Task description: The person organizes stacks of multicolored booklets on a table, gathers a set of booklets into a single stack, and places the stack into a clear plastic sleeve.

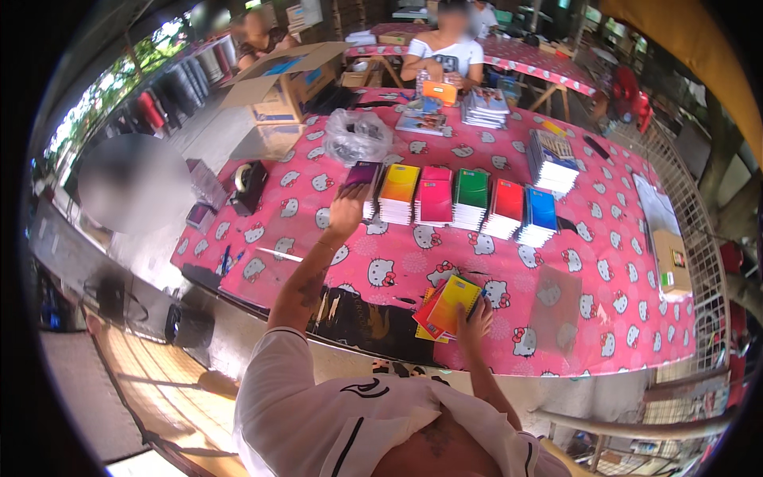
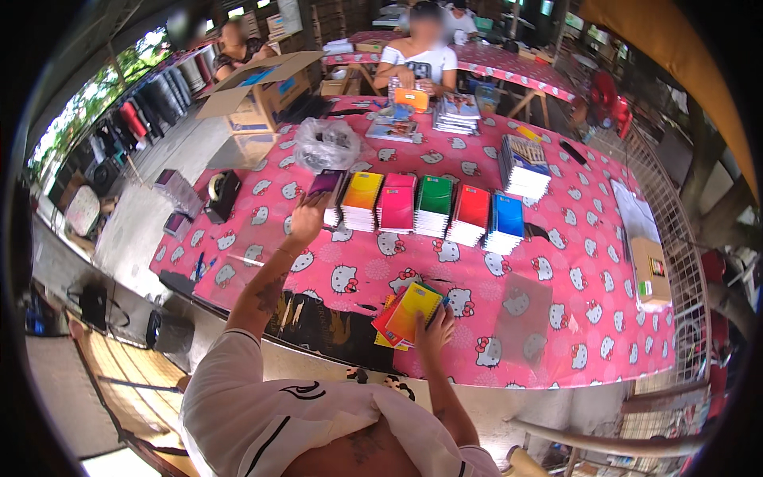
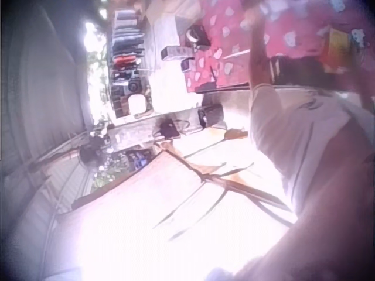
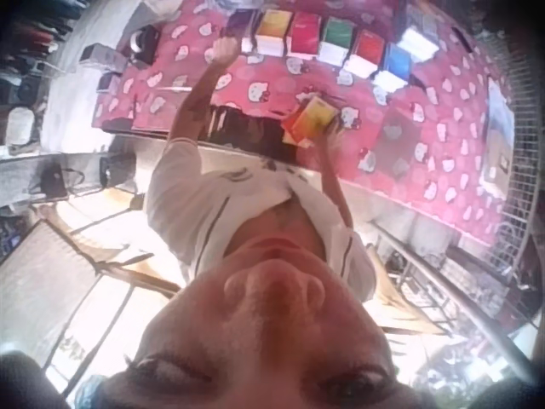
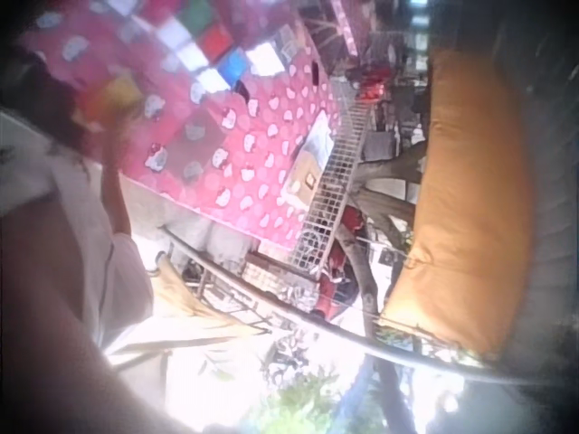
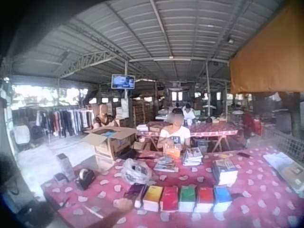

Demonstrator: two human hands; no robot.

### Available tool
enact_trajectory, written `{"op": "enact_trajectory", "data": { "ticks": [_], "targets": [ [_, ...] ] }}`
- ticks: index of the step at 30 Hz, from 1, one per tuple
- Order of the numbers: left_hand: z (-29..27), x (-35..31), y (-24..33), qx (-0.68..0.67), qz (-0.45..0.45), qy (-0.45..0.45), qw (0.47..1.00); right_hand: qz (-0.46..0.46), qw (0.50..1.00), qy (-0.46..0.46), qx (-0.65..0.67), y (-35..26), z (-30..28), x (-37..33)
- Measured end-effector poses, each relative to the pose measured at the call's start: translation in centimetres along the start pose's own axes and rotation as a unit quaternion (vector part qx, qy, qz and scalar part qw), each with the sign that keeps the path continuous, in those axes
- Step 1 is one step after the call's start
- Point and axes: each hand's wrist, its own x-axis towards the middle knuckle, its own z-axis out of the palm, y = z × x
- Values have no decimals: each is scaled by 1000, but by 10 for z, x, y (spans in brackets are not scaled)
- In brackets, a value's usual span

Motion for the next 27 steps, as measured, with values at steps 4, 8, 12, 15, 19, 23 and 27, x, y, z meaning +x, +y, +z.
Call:
{"op": "enact_trajectory", "data": {
  "ticks": [4, 8, 12, 15, 19, 23, 27],
  "targets": [
    [-60, 11, 80, -174, -168, 19, 970, 68, 985, -65, 146, 9, 3, -1],
    [-115, -39, 195, -284, 48, -71, 955, 67, 952, -103, 281, 17, -8, 3],
    [-100, -125, 252, -304, 127, -112, 938, 228, 721, -157, 635, 27, -10, 4],
    [-92, -105, 245, -366, -106, -167, 909, 221, 776, -180, 563, 11, -18, 7],
    [-36, -104, 232, -523, -359, -386, 670, 239, 784, -190, 541, -19, -18, 19],
    [-31, -132, 220, -759, -402, -300, 415, 176, 797, -206, 541, -14, 3, 11],
    [-94, -152, 183, -700, -198, -256, 637, 293, 660, -401, 563, 15, -18, 25]
  ]
}}
